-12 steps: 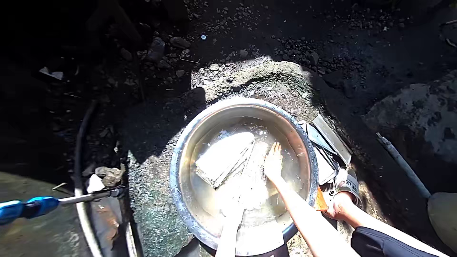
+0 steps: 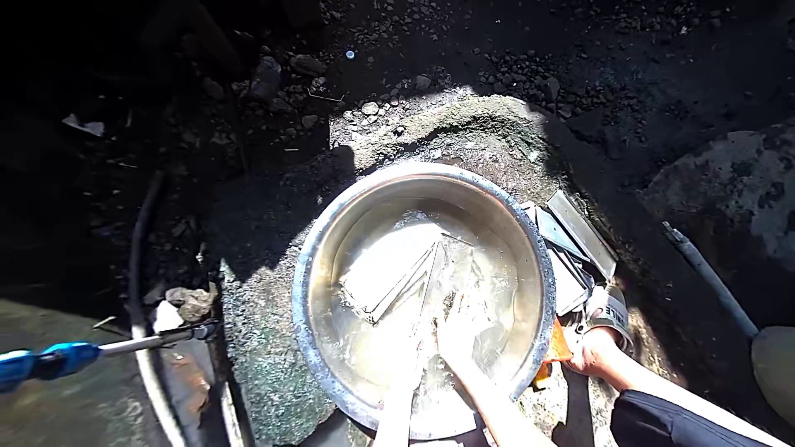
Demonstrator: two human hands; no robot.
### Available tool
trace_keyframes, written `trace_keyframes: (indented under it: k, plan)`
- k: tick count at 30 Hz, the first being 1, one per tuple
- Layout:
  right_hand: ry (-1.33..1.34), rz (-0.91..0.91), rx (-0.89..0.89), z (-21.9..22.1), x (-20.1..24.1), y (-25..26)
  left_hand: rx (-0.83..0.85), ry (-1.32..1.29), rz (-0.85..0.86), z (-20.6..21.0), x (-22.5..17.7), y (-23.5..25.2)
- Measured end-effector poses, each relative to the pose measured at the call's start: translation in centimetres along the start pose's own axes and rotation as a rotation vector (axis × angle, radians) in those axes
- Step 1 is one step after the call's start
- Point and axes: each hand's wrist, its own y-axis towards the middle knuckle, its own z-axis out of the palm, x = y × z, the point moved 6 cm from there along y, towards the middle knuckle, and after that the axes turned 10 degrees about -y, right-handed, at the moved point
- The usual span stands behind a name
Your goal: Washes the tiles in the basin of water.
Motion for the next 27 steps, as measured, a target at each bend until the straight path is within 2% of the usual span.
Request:
trace_keyframes:
  k: [1,2,3,4,5,6,7,8,10,13,15,16,17,18,19,21,22,24,25,27]
  plan:
    - [0.037,-0.043,-0.169,5.3,-2.0,2.5,-0.073,0.063,-0.108,2.9,-3.8,-3.0]
    - [0.004,-0.046,-0.176,8.4,-3.3,5.3,-0.143,0.091,-0.149,5.0,-6.5,-5.2]
    - [-0.029,-0.033,-0.112,9.1,-3.8,7.7,-0.1,0.071,-0.058,5.6,-7.1,-6.0]
    - [-0.079,-0.008,-0.028,8.6,-3.8,9.9,-0.025,0.039,0.034,4.8,-6.2,-5.5]
    - [-0.11,0.009,0.02,7.7,-3.6,11.9,-0.088,0.029,-0.124,4.2,-5.4,-4.7]
    - [-0.107,0.019,0.027,7.2,-3.6,13.7,-0.079,-0.02,-0.238,2.5,-3.3,-2.9]
    - [-0.078,0.032,0.032,7.1,-3.6,15.1,0.131,-0.042,-0.093,-0.4,0.6,0.1]
    - [-0.061,0.042,0.005,7.1,-3.4,15.7,0.134,-0.089,-0.074,-2.4,3.3,2.4]
    - [-0.016,0.044,-0.032,7.9,-3.2,14.5,-0.035,-0.07,-0.147,-3.8,5.5,3.9]
    - [0.068,-0.017,0.004,10.2,-3.6,8.7,-0.032,-0.059,-0.104,-4.4,6.2,4.3]
    - [-0.012,-0.005,0.106,10.4,-4.1,5.7,0.065,-0.026,0.057,-3.1,4.2,3.2]
    - [-0.064,0.005,0.163,10.1,-4.3,5.3,0.074,0.039,0.05,-1.4,1.4,1.0]
    - [-0.096,0.007,0.202,9.8,-4.5,5.6,-0.113,0.119,-0.164,1.4,-2.2,-2.0]
    - [-0.111,0.004,0.231,9.5,-4.5,6.6,-0.219,0.163,-0.284,2.9,-4.1,-3.6]
    - [-0.101,-0.008,0.211,9.0,-4.5,8.3,-0.161,0.152,-0.271,2.6,-3.7,-3.5]
    - [-0.069,0.034,0.034,7.5,-4.2,13.2,0.129,0.06,-0.075,-1.5,2.3,1.3]
    - [-0.054,0.084,0.038,6.8,-3.9,15.1,0.129,0.011,-0.113,-2.9,4.7,3.3]
    - [-0.058,0.164,0.114,6.0,-2.9,16.7,0.051,0.045,-0.217,-3.6,6.2,4.6]
    - [-0.041,0.157,0.111,6.2,-2.6,16.4,0.05,0.068,-0.246,-3.5,6.3,4.6]
    - [0.077,0.02,0.052,7.1,-2.5,13.5,0.076,0.11,-0.241,-2.9,6.0,4.8]
